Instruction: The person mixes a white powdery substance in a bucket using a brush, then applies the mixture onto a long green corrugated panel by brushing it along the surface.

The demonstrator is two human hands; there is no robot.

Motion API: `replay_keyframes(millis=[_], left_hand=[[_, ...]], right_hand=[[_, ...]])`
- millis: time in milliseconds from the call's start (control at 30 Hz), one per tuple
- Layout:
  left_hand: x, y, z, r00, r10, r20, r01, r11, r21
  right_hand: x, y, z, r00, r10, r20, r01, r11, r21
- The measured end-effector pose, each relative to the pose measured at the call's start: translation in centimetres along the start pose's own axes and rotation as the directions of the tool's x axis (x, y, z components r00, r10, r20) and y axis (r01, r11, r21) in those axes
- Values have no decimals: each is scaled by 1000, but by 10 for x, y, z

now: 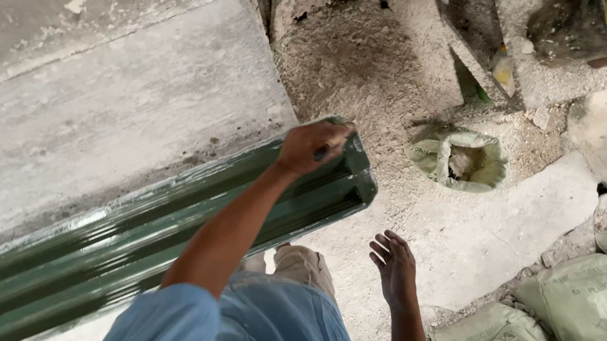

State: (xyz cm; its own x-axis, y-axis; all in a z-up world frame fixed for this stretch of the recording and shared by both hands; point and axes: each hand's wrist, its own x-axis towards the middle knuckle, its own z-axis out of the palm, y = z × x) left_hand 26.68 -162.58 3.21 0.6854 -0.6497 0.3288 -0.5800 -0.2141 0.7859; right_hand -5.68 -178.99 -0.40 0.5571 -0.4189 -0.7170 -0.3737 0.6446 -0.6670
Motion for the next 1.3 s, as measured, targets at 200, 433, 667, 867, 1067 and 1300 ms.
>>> replay_keyframes(millis=[200,433,667,867,1067,1300], left_hand=[[-4,9,-8,992,-114,-56,88,932,-351],[13,11,19,985,-130,-113,102,969,-225],[-35,14,5,947,-319,-29,314,906,286],[-149,-30,-94,893,-444,-69,437,823,363],[-333,-44,-234,813,-537,-223,574,678,460],[-557,-95,-389,715,-540,-444,693,461,554]], right_hand=[[13,-9,0,993,-74,88,72,997,17],[9,-27,27,990,-83,110,93,992,-87],[6,-44,52,967,-235,94,240,969,-49],[-13,-15,110,940,-276,203,295,953,-70],[-58,82,230,819,-257,513,358,928,-106],[-190,290,395,690,-46,722,297,928,-224]])
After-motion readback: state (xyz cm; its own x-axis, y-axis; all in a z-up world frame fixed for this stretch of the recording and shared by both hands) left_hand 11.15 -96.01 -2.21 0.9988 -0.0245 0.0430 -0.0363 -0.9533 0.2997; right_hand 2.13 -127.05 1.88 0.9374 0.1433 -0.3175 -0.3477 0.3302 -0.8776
